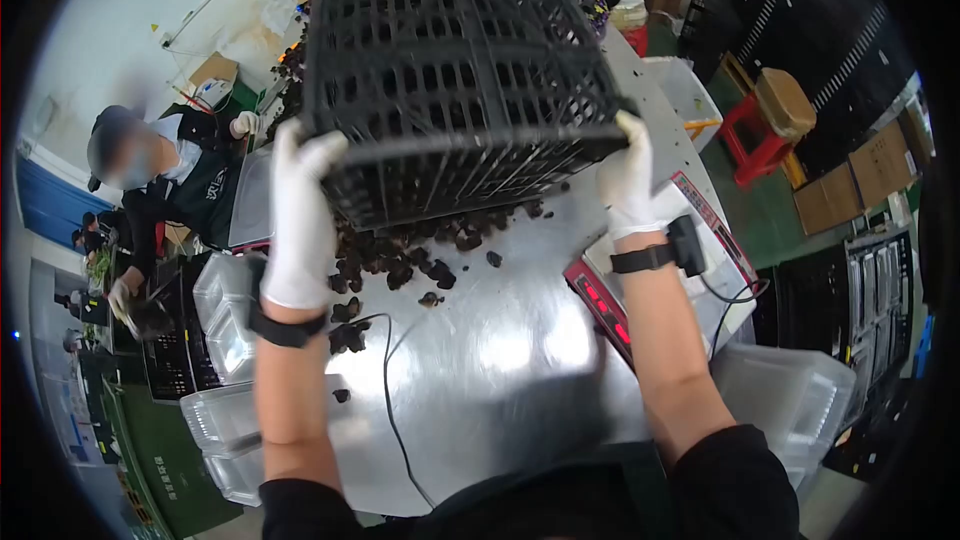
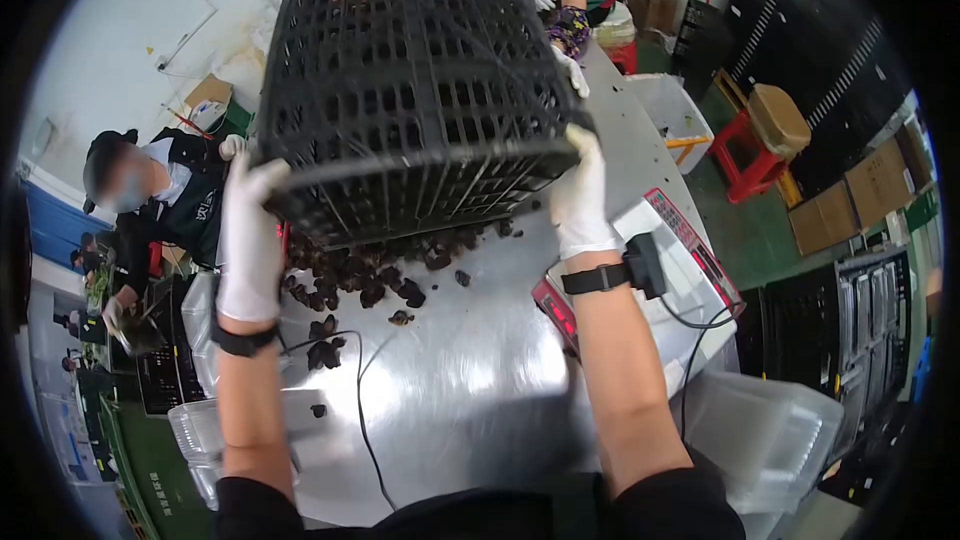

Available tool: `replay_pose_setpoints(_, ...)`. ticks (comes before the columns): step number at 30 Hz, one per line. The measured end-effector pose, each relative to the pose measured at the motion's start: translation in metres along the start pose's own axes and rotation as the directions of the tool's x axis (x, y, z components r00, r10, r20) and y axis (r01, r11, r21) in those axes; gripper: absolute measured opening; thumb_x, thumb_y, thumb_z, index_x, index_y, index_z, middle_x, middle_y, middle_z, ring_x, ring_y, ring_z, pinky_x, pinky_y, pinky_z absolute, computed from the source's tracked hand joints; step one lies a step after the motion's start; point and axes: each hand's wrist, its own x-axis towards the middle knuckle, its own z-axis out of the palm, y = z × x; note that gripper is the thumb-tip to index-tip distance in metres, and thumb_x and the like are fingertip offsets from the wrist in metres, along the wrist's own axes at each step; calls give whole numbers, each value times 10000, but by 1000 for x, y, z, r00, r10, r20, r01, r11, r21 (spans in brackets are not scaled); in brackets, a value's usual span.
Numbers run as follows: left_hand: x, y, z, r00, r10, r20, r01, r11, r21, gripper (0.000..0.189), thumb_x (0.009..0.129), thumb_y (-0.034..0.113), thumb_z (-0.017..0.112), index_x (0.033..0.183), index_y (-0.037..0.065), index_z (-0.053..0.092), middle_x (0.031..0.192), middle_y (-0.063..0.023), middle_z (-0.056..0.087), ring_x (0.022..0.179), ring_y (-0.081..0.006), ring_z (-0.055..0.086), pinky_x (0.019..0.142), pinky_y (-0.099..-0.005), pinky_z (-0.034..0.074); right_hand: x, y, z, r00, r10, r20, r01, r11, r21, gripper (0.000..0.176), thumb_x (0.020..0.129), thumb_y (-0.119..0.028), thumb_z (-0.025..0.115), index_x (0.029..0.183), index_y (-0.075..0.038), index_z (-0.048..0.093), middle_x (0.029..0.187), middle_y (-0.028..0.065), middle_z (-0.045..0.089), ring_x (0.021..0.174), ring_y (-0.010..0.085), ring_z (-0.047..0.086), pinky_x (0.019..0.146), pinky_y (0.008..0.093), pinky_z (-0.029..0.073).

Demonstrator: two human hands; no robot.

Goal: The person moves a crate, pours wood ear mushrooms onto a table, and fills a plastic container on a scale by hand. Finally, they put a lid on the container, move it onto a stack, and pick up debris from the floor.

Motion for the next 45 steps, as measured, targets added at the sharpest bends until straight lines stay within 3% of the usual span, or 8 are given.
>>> replay_pose_setpoints(15, -91, -8, -10, 1000, -1, -21, -1, 995, -98, 537, 718, 13, 532, 1249, 15, 451, 1164, -86, 545, 1058, -164, 510, 969, -289, 389, -76, -4, -54, 995, -85, -45, 84, 996, -13, 457, 804, -134, 618, 1247, -29, 580, 1205, 74, 625, 1122, 209, 572, 1012, 351, 419)
replay_pose_setpoints(27, -215, 73, -81, 939, 128, -319, -198, 960, -198, 509, 733, 46, 472, 1239, -8, 488, 1080, -79, 589, 968, -163, 569, 893, -285, 441, -153, -66, 107, 939, -165, 302, 234, 949, -211, 236, 819, -73, 595, 1048, -25, 624, 1013, 34, 634, 996, 150, 572, 938, 292, 414)
replay_pose_setpoints(35, -352, 92, -105, 899, 92, -427, -159, 980, -123, 451, 771, 53, 477, 1216, 10, 535, 1103, -63, 569, 1006, -165, 539, 913, -276, 420, -248, -34, 53, 985, 106, 137, -86, 986, -146, 177, 791, -92, 612, 957, -40, 648, 980, 69, 668, 973, 205, 627, 912, 344, 476)
replay_pose_setpoints(38, -395, 89, -93, 896, 73, -438, -85, 996, -8, 514, 776, 71, 502, 1287, 12, 508, 1206, -80, 553, 1106, -194, 507, 985, -310, 380, -295, -34, 19, 977, 178, 114, -139, 948, -285, 193, 777, -122, 631, 961, -69, 655, 958, 67, 662, 898, 184, 615, 818, 329, 484)
replay_pose_setpoints(40, -406, 72, -92, 911, 27, -412, 6, 997, 78, 530, 786, 101, 518, 1309, 11, 497, 1250, -88, 537, 1161, -213, 486, 1020, -336, 359, -328, -45, 2, 958, -89, 273, 266, 629, -730, 299, 742, -123, 629, 1021, -20, 651, 961, 81, 654, 925, 204, 589, 865, 297, 443)
replay_pose_setpoints(41, -409, 63, -92, 934, -14, -357, 40, 997, 66, 544, 800, 90, 507, 1333, -7, 452, 1295, -109, 506, 1189, -229, 466, 1056, -350, 334, -325, -33, -11, 998, 45, 33, -22, 861, -509, 316, 747, -81, 608, 1053, -10, 637, 1013, 84, 650, 961, 204, 593, 874, 292, 440)
replay_pose_setpoints(42, -412, 50, -97, 948, -39, -317, 18, 998, -68, 537, 811, 94, 499, 1333, -16, 445, 1303, -117, 504, 1192, -238, 472, 1059, -359, 338, -319, -15, -32, 979, 167, 113, -130, 952, -277, 364, 745, -92, 624, 1100, -11, 619, 1030, 80, 643, 965, 199, 593, 872, 298, 444)
replay_pose_setpoints(45, -412, 52, -85, 878, -99, -469, 160, 983, 91, 469, 851, 155, 510, 1258, -77, 494, 1240, -160, 554, 1150, -257, 520, 1006, -382, 400, -316, -17, -18, 969, 247, 16, -239, 951, -198, 385, 764, -112, 665, 1126, -3, 592, 1008, 87, 640, 951, 187, 591, 862, 312, 465)
